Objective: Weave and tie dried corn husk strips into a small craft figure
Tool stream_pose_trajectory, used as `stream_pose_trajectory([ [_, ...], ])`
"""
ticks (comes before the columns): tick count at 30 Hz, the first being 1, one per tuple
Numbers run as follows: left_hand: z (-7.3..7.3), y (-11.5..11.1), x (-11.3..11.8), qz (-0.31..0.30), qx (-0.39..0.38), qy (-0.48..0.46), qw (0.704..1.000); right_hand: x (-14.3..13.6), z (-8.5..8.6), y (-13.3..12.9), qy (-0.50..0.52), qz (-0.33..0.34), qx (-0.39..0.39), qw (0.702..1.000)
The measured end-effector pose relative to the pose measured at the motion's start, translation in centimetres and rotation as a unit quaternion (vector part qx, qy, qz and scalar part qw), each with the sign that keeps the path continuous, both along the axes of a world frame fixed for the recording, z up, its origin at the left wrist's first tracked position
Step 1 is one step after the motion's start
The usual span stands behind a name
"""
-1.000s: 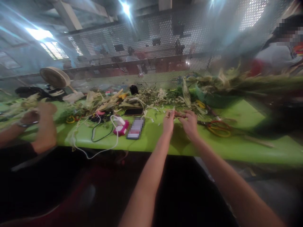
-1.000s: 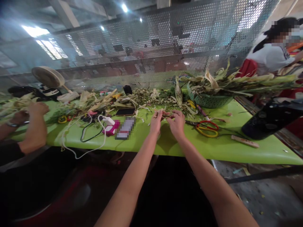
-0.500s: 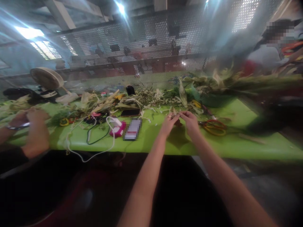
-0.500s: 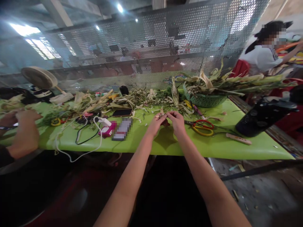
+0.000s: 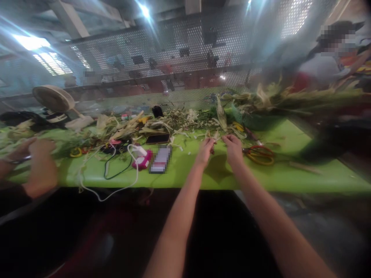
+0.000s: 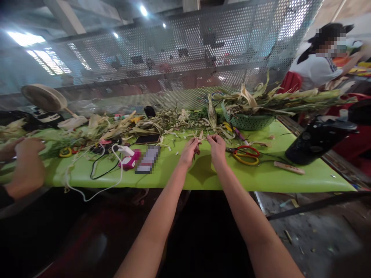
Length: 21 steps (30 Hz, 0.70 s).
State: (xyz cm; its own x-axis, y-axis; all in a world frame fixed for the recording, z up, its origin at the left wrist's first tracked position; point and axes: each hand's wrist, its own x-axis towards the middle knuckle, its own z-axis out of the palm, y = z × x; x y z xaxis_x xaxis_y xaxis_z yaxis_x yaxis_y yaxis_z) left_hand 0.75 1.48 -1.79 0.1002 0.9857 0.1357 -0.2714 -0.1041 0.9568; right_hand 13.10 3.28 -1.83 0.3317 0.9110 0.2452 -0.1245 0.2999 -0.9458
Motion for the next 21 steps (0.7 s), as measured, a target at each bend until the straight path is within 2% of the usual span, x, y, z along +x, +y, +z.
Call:
stream_pose_trajectory([
  [6,-0.1,0.2,-0.6,-0.03,0.043,0.054,0.997,0.4,0.5,-0.3,-0.022,0.077,0.006,0.997],
  [9,-0.1,0.3,-0.5,-0.033,0.047,0.097,0.994,0.2,0.7,-0.5,-0.019,0.095,0.021,0.995],
  [12,-0.3,0.3,-0.4,-0.028,0.055,0.118,0.991,0.1,0.7,-0.5,-0.001,0.082,0.027,0.996],
  [18,-0.1,0.0,-0.5,-0.089,0.071,0.147,0.982,1.0,0.1,0.4,-0.015,0.004,0.026,1.0],
  [21,0.1,-0.1,-0.7,-0.06,0.067,0.188,0.978,1.7,0.2,0.7,-0.062,0.019,0.034,0.997],
])
